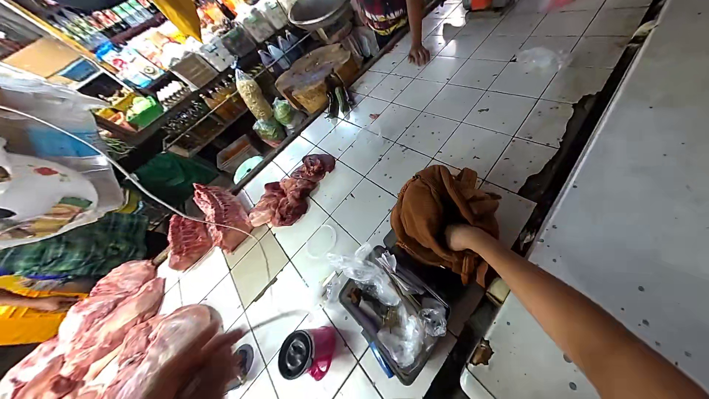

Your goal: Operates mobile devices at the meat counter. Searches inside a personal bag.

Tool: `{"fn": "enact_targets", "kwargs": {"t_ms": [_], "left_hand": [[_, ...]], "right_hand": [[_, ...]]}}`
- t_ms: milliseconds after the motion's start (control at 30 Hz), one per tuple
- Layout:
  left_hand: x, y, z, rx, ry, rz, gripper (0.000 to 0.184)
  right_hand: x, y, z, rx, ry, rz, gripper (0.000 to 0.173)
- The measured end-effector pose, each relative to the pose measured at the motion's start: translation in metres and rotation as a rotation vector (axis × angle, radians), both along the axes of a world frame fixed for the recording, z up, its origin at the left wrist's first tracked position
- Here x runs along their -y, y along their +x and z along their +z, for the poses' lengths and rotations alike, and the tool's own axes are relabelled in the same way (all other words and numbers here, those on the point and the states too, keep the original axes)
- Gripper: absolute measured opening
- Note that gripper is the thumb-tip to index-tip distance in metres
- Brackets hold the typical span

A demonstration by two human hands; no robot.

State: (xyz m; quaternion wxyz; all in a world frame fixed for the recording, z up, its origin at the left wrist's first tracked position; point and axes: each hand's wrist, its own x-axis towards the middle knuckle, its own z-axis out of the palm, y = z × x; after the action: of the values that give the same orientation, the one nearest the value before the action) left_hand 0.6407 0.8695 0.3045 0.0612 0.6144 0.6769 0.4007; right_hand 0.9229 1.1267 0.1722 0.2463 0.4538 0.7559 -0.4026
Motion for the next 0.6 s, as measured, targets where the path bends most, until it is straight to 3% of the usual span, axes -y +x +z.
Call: {"fn": "enact_targets", "kwargs": {"t_ms": [100, 200, 300, 367, 433, 600], "left_hand": [[-0.085, 0.073, -0.008, -0.245, -0.215, -0.226, 0.040], [-0.165, 0.151, -0.028, -0.592, -0.724, -0.456, 0.062], [-0.217, 0.198, -0.059, -0.804, -1.081, -0.440, 0.071], [-0.229, 0.199, -0.073, -0.798, -1.161, -0.289, 0.058], [-0.227, 0.188, -0.070, -0.787, -1.190, -0.176, 0.053], [-0.190, 0.143, -0.064, -0.799, -1.289, -0.089, 0.049]], "right_hand": [[-0.001, 0.006, 0.001, -0.119, 0.045, -0.191, 0.042], [0.002, 0.006, 0.004, -0.191, 0.061, -0.320, 0.044], [0.020, 0.002, -0.006, -0.307, 0.159, -0.447, 0.043], [0.017, 0.004, -0.016, -0.306, 0.239, -0.340, 0.040], [0.002, 0.018, -0.009, -0.192, 0.184, -0.204, 0.040], [-0.042, 0.051, -0.039, -0.280, 0.146, -0.283, 0.041]]}}
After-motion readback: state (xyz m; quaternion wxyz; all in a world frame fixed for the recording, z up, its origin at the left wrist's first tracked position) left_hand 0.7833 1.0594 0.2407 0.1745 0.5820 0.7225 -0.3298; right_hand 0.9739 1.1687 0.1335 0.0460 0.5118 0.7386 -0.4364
